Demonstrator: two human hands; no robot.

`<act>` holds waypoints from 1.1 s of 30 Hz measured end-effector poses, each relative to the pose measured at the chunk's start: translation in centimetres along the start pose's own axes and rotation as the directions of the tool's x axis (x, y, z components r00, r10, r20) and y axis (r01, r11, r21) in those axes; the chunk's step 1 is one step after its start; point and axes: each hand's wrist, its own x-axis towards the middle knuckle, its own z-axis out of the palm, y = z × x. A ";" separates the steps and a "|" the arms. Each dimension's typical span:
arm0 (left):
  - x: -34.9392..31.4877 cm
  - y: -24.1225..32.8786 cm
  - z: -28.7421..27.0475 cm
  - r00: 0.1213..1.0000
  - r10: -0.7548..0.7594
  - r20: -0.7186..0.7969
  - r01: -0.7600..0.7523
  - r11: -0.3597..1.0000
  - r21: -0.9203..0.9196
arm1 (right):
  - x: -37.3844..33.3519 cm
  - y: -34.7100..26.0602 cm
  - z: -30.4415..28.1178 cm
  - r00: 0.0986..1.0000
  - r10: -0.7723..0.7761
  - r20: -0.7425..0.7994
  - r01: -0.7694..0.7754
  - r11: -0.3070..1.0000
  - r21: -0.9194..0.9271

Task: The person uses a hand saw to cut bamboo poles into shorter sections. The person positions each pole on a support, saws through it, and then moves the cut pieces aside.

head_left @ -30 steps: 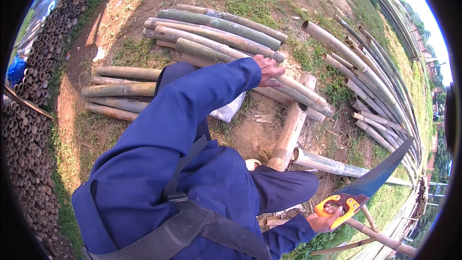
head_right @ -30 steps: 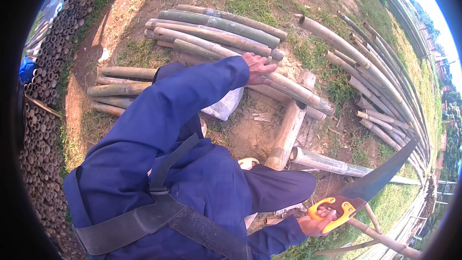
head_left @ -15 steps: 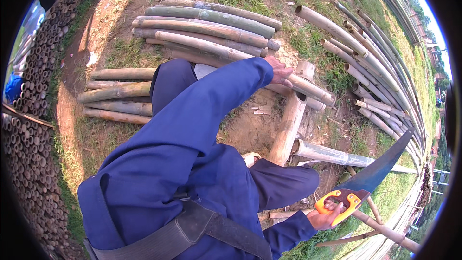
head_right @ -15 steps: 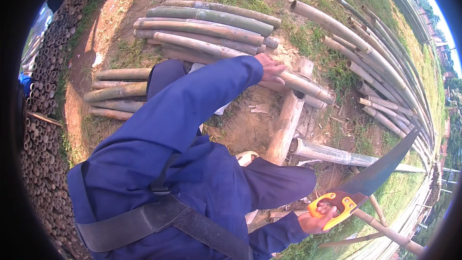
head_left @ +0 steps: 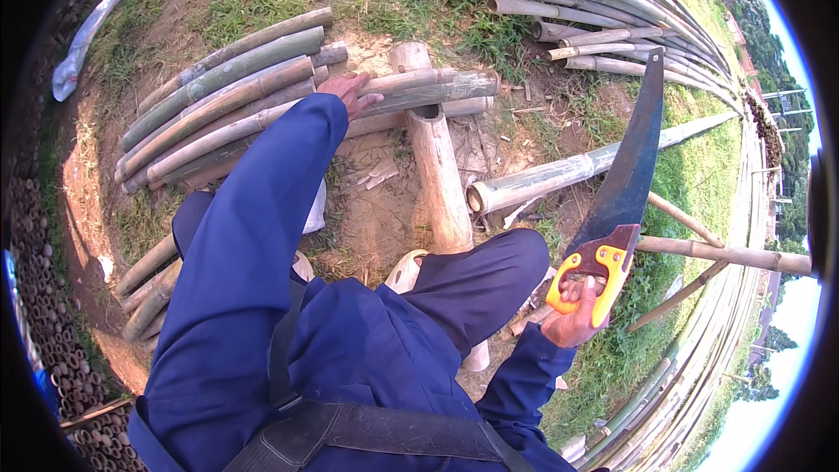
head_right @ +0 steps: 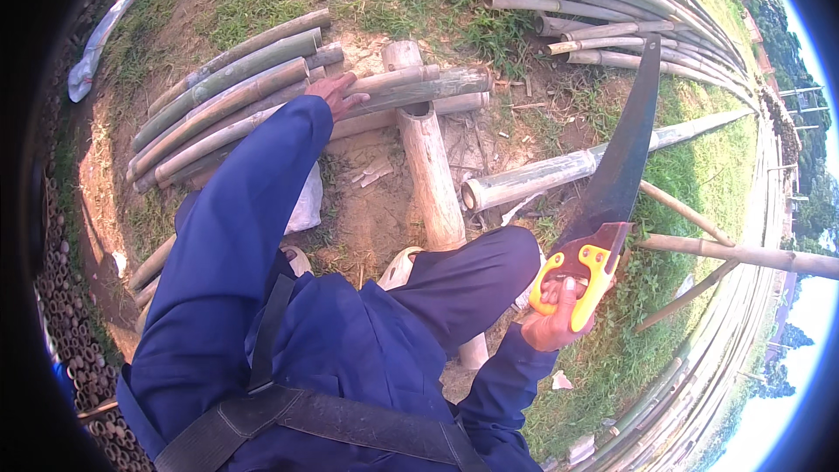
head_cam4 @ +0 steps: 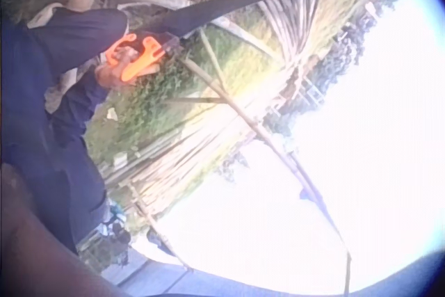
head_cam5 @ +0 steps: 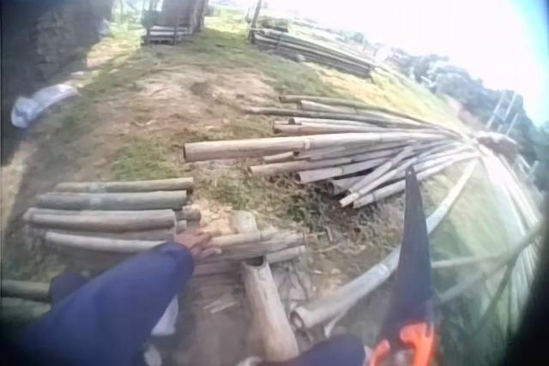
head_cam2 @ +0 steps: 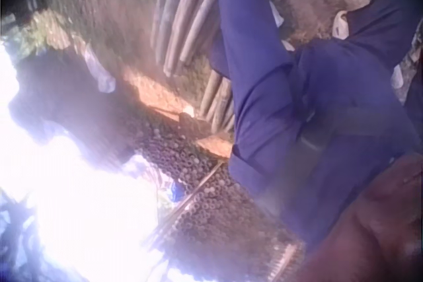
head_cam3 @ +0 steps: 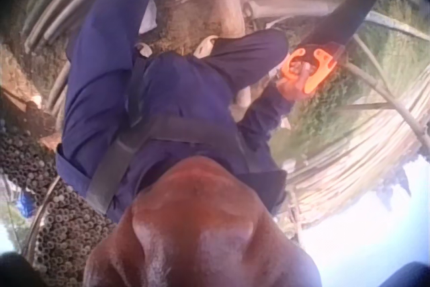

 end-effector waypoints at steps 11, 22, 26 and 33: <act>0.9 -0.3 2.8 0.993 0.064 -0.103 -0.051 0.991 0.122 | 0.2 0.8 0.1 0.998 0.064 0.016 -0.062 0.993 -0.103; 2.5 0.5 0.4 0.976 0.013 0.218 -0.043 0.990 0.136 | -0.4 -0.1 0.5 0.993 0.037 0.113 -0.011 0.975 -0.224; 2.9 -0.3 1.2 0.969 0.037 0.244 -0.064 0.993 0.104 | -0.8 -0.4 0.1 0.987 0.040 0.154 0.005 0.959 -0.283; 0.2 -4.5 0.1 0.964 -0.001 0.266 -0.025 0.995 0.094 | -1.5 -0.4 3.1 0.975 0.059 0.213 -0.006 0.970 -0.242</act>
